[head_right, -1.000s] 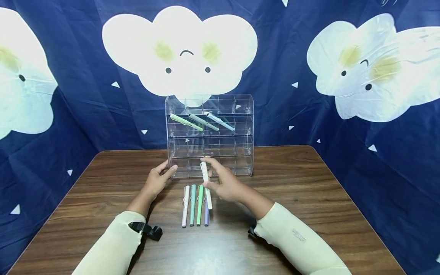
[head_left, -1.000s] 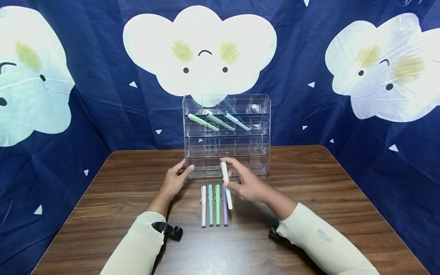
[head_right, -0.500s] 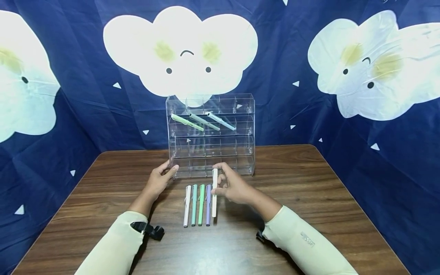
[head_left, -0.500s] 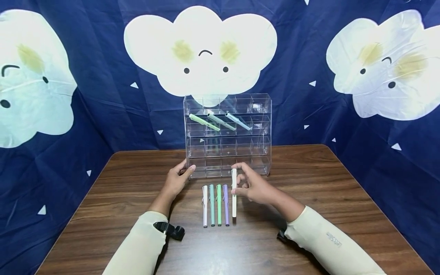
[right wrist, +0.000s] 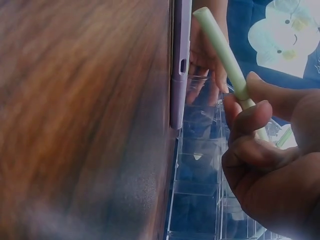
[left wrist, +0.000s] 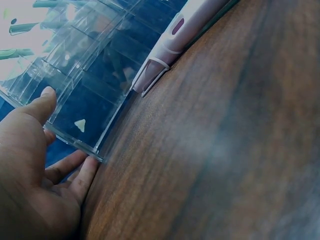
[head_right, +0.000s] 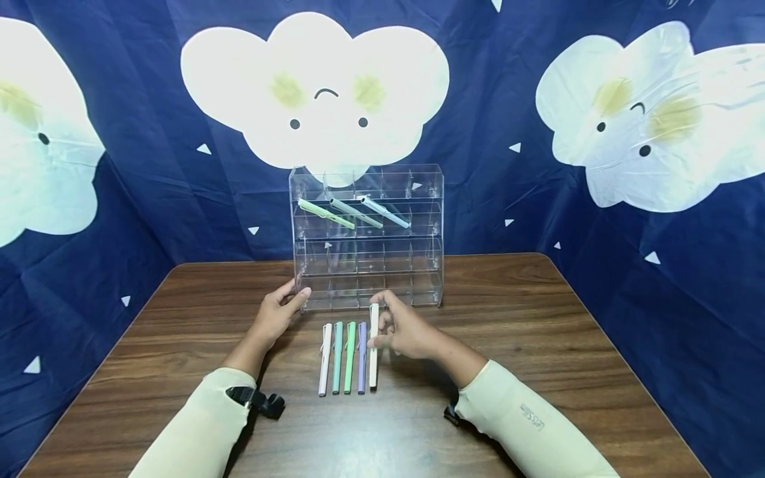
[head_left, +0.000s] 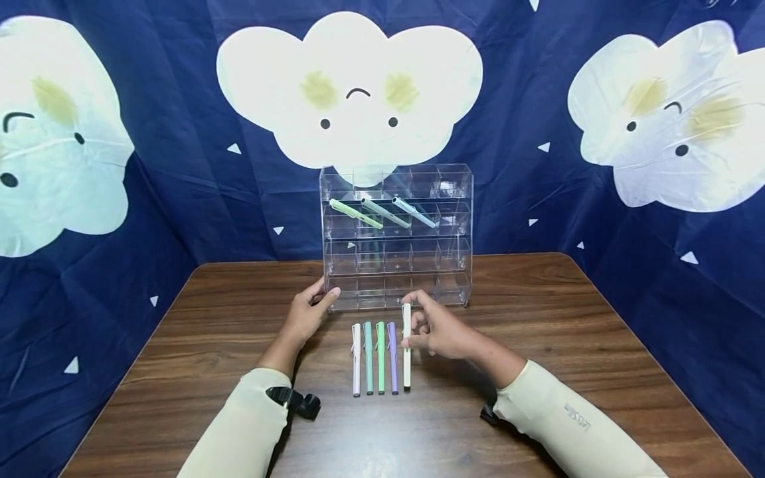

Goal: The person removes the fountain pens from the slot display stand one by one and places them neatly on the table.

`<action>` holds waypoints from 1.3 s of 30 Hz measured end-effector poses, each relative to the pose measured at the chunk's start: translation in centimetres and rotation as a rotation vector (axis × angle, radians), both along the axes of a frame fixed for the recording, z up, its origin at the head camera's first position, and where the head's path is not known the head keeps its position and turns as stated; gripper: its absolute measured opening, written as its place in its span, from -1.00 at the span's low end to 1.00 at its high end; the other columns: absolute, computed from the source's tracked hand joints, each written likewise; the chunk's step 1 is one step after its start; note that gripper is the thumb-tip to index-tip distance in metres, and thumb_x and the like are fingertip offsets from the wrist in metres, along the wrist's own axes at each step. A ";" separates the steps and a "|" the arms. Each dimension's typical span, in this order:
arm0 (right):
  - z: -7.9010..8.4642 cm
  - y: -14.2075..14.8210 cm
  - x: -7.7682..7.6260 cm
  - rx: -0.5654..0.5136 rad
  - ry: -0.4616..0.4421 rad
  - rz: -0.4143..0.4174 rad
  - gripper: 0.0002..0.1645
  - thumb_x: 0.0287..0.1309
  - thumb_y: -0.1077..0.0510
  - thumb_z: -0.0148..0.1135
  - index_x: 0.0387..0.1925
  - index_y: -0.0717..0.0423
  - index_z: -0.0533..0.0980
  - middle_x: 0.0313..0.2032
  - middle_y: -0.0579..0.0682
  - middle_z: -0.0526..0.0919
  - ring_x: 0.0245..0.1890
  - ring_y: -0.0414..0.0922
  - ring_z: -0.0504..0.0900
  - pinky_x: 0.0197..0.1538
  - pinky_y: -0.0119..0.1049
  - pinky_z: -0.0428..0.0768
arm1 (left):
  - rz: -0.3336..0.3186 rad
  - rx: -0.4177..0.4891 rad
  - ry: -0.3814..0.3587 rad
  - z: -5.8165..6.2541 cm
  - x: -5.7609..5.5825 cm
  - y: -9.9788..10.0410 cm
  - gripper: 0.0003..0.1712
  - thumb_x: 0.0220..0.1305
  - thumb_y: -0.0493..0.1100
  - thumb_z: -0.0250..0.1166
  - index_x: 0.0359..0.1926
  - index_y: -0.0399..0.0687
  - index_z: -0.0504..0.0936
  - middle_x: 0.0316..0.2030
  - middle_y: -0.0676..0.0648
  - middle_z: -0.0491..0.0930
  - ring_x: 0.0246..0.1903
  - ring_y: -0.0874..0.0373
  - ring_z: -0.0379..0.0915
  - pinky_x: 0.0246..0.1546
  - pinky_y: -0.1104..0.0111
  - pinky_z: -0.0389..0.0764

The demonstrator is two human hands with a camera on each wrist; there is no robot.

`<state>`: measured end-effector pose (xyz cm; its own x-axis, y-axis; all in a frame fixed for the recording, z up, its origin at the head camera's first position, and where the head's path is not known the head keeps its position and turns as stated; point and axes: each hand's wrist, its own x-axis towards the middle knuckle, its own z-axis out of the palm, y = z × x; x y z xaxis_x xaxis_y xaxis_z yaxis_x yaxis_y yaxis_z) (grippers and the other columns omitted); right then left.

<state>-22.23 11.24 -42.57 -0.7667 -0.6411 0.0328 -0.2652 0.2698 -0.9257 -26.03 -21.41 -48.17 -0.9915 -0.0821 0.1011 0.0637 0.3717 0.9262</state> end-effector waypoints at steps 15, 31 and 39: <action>-0.9 -0.2 -0.3 0.089 0.022 0.042 -0.12 0.28 0.38 0.49 0.44 0.30 0.16 -0.39 -0.04 0.55 -0.58 -0.23 0.45 -0.54 -0.42 0.50 | 0.008 -0.002 0.000 -0.1 -0.1 0.0 -0.26 0.58 0.14 0.36 0.64 0.14 0.41 0.35 -0.32 0.66 0.33 -0.17 0.62 0.20 0.31 0.58; -2.0 0.0 -1.1 0.095 -0.070 0.040 -0.07 0.30 0.35 0.49 0.52 0.38 0.16 -0.43 -0.03 0.58 -0.63 -0.19 0.45 -0.54 -0.41 0.49 | -0.009 -0.001 -0.004 -0.1 -0.1 0.0 -0.26 0.59 0.13 0.35 0.65 0.16 0.40 0.36 -0.31 0.66 0.33 -0.18 0.62 0.16 0.28 0.62; -3.4 -0.1 -1.7 0.073 -0.149 0.057 -0.10 0.34 0.34 0.46 0.53 0.38 0.16 -0.42 -0.06 0.59 -0.67 -0.22 0.42 -0.57 -0.42 0.46 | -0.015 0.020 -0.008 -0.1 0.0 0.0 -0.24 0.58 0.15 0.36 0.65 0.10 0.39 0.32 -0.35 0.68 0.25 -0.15 0.64 -0.07 0.52 0.58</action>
